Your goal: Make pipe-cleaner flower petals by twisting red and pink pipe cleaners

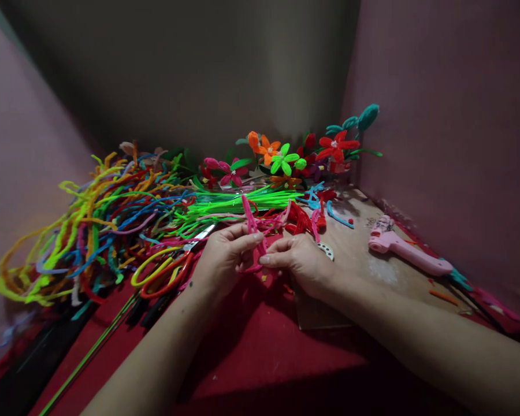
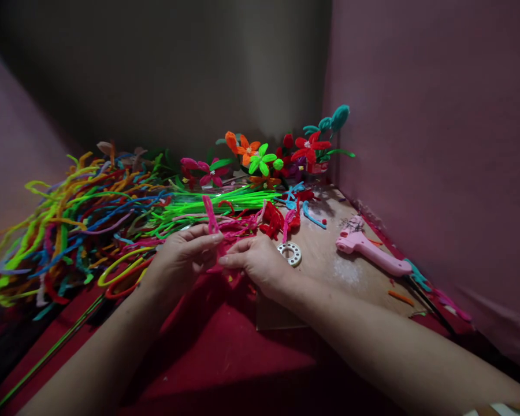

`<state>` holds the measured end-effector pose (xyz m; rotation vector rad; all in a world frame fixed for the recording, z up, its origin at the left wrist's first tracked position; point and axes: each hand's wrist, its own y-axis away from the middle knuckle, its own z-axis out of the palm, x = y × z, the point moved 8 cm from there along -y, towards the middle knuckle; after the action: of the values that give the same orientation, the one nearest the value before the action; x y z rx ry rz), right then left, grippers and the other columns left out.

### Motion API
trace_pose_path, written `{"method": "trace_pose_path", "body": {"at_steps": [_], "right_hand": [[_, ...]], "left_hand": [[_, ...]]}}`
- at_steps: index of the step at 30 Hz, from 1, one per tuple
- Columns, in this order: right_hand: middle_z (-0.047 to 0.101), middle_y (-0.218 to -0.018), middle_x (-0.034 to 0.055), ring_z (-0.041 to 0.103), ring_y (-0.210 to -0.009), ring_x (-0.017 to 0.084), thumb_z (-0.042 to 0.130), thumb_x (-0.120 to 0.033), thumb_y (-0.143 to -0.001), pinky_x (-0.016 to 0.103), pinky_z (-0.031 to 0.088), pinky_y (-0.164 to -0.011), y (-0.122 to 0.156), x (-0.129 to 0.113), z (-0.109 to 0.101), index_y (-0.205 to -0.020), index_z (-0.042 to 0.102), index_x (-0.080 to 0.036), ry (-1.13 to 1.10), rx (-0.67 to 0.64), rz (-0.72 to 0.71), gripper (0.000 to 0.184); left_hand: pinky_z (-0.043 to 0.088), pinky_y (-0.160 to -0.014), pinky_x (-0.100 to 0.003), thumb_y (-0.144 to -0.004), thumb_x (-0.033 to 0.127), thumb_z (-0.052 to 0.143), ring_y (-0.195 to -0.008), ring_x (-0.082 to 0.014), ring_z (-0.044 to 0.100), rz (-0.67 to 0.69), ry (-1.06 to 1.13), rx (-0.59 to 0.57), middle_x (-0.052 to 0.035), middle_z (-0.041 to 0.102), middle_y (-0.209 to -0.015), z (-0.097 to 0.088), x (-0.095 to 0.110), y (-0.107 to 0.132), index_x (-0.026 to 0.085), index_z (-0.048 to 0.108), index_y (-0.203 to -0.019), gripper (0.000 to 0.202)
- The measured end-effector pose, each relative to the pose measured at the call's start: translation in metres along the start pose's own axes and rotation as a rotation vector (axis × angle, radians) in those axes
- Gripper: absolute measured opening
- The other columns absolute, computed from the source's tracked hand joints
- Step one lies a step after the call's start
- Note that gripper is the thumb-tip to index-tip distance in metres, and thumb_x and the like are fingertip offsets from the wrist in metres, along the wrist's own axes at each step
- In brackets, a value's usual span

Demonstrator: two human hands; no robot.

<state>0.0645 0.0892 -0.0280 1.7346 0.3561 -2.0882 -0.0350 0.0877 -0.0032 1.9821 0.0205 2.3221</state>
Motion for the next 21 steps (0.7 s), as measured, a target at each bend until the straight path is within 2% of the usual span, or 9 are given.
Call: {"method": "trace_pose_path", "body": {"at_steps": [6, 13, 17, 21], "right_hand": [[0.055, -0.047, -0.0015, 0.042, -0.044, 0.007, 0.069, -0.026, -0.064, 0.023, 0.029, -0.047, -0.0004, -0.0019, 0.001, -0.054, 0.064, -0.012, -0.061, -0.033, -0.053, 0.018], [0.052, -0.045, -0.002, 0.04, -0.041, 0.006, 0.065, -0.023, -0.065, 0.023, 0.025, -0.043, -0.0006, 0.0023, -0.0004, -0.055, 0.064, -0.012, -0.062, -0.019, -0.018, 0.015], [0.055, -0.047, -0.0006, 0.038, -0.04, 0.006, 0.065, -0.021, -0.063, 0.023, 0.025, -0.042, -0.0007, 0.0022, -0.0007, -0.055, 0.064, -0.012, -0.083, 0.007, 0.006, 0.012], [0.057, -0.049, 0.0009, 0.038, -0.039, 0.006, 0.064, -0.02, -0.063, 0.023, 0.025, -0.041, -0.0031, 0.0045, 0.0, -0.054, 0.064, -0.012, -0.093, -0.023, 0.015, 0.012]], "left_hand": [[0.027, -0.04, -0.016, -0.062, 0.018, 0.071, -0.039, -0.0025, 0.036, -0.029, 0.081, 0.019, 0.0059, 0.044, -0.049, -0.0046, 0.0017, -0.0005, 0.014, 0.056, -0.068, 0.017], [0.03, -0.041, -0.017, -0.065, 0.02, 0.07, -0.041, -0.0044, 0.042, -0.035, 0.051, -0.025, 0.0035, 0.05, -0.051, -0.0007, -0.0024, -0.0017, 0.014, 0.057, -0.07, 0.016], [0.027, -0.04, -0.017, -0.067, 0.022, 0.069, -0.039, -0.0035, 0.038, -0.012, 0.026, -0.041, 0.004, 0.05, -0.05, -0.0009, -0.0015, -0.0018, 0.014, 0.056, -0.069, 0.015], [0.025, -0.039, -0.017, -0.068, 0.023, 0.068, -0.038, -0.0029, 0.035, -0.016, -0.011, -0.053, 0.0049, 0.047, -0.048, -0.0006, -0.0021, -0.002, 0.014, 0.053, -0.065, 0.017]]}}
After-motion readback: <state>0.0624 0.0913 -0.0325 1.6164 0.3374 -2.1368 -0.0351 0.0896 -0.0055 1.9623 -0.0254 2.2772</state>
